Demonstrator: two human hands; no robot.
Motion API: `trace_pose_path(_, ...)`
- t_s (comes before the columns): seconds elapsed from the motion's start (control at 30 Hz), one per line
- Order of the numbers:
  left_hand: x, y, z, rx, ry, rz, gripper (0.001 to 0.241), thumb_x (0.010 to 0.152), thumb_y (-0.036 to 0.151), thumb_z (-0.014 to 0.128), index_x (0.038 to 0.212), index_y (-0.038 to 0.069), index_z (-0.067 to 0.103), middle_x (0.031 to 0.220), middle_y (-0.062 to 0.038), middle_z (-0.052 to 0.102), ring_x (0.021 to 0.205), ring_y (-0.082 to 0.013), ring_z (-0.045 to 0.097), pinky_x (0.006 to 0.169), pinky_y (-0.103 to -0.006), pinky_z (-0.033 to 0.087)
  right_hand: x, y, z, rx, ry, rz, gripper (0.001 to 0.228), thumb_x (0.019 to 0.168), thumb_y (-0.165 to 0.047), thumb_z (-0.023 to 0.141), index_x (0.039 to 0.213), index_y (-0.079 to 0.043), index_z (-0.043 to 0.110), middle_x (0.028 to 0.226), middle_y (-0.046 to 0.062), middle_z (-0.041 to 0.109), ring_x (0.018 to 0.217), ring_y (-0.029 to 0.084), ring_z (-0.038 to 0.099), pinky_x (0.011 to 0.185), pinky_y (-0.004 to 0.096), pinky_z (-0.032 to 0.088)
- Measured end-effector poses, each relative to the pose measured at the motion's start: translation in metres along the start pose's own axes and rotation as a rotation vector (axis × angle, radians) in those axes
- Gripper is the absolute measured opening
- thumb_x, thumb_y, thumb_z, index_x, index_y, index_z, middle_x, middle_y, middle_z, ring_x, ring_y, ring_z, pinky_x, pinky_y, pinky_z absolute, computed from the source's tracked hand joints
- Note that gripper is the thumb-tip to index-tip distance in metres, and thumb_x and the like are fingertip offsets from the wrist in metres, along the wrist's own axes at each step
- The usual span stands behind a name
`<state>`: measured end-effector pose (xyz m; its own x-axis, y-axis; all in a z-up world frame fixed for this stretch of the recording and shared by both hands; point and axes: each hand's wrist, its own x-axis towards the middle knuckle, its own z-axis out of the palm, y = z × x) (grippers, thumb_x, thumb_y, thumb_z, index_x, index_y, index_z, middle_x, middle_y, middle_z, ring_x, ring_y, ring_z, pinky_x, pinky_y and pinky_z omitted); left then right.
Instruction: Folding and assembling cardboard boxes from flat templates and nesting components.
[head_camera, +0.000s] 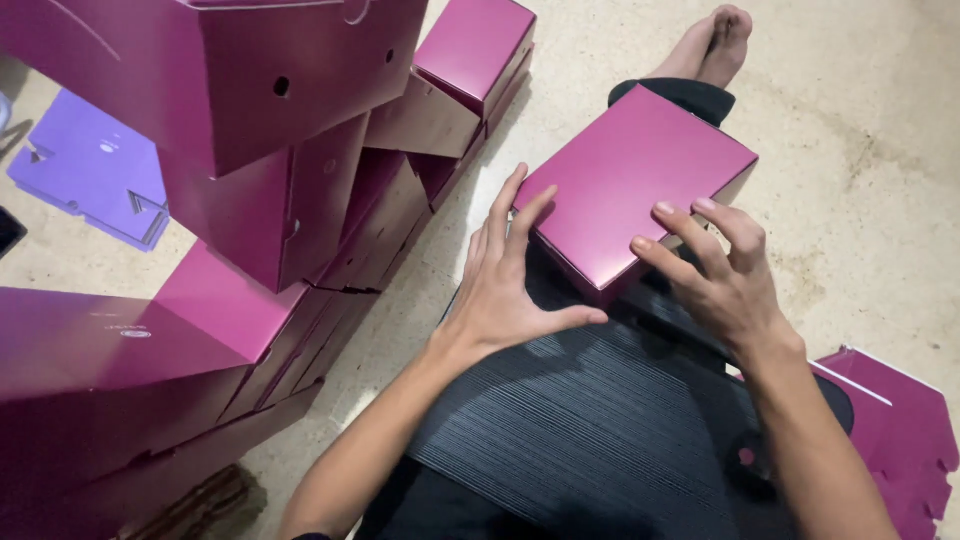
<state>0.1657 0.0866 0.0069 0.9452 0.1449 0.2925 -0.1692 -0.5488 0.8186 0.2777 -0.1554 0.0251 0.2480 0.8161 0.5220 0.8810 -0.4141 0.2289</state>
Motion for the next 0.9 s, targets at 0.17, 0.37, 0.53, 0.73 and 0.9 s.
trace_pose_path(0.17, -0.005, 0.006, 0.013, 0.001, 0.064, 0.025, 0.118, 0.06, 0.062, 0.088, 0.152, 0.017, 0.029, 0.164, -0.028, 0.01, 0.149, -0.0595, 0.027, 0.114, -0.074, 0.038, -0.012, -0.002, 0.007, 0.013, -0.019, 0.021, 0.062, 0.097, -0.002, 0.083, 0.142, -0.032, 0.054, 0.151, -0.001, 0.045, 0.138, 0.027, 0.038, 0.111, 0.044, 0.046)
trace_pose_path(0.37, -0.014, 0.009, 0.017, -0.134, 0.1, 0.128, 0.117, 0.058, 0.047, 0.092, 0.15, 0.019, 0.026, 0.163, -0.022, 0.012, 0.154, -0.0534, 0.024, 0.124, -0.0699, 0.036, -0.032, -0.008, 0.003, -0.045, 0.037, 0.063, 0.066, 0.096, -0.014, 0.094, 0.143, -0.039, 0.056, 0.153, 0.002, 0.042, 0.138, 0.031, 0.034, 0.114, 0.052, 0.038)
trace_pose_path(0.53, -0.017, -0.007, 0.023, -0.157, 0.176, 0.192, 0.123, 0.055, 0.038, 0.095, 0.155, 0.027, 0.025, 0.166, -0.019, 0.009, 0.158, -0.0507, 0.016, 0.127, -0.0752, 0.031, -0.028, -0.012, -0.004, 0.032, 0.022, 0.104, 0.087, 0.09, 0.014, 0.074, 0.153, -0.036, 0.042, 0.167, 0.009, 0.02, 0.148, 0.036, 0.029, 0.116, 0.053, 0.04)
trace_pose_path(0.73, -0.029, -0.019, 0.017, -0.162, 0.225, 0.08, 0.111, 0.053, 0.041, 0.097, 0.148, 0.022, 0.043, 0.164, -0.021, 0.021, 0.149, -0.0462, 0.033, 0.118, -0.0598, 0.034, 0.001, -0.038, -0.017, 0.669, 0.191, 0.552, 0.068, 0.095, -0.004, 0.055, 0.157, -0.009, 0.028, 0.166, 0.019, 0.017, 0.149, 0.04, 0.025, 0.111, 0.049, 0.037)
trace_pose_path(0.9, -0.029, -0.028, 0.023, -0.176, 0.223, 0.091, 0.11, 0.052, 0.042, 0.097, 0.147, 0.023, 0.045, 0.165, -0.021, 0.017, 0.151, -0.0451, 0.029, 0.121, -0.0574, 0.03, 0.017, -0.04, -0.008, 1.075, 0.164, 0.848, 0.069, 0.105, -0.03, 0.048, 0.16, -0.006, 0.013, 0.16, 0.026, 0.016, 0.14, 0.048, 0.032, 0.106, 0.055, 0.04)
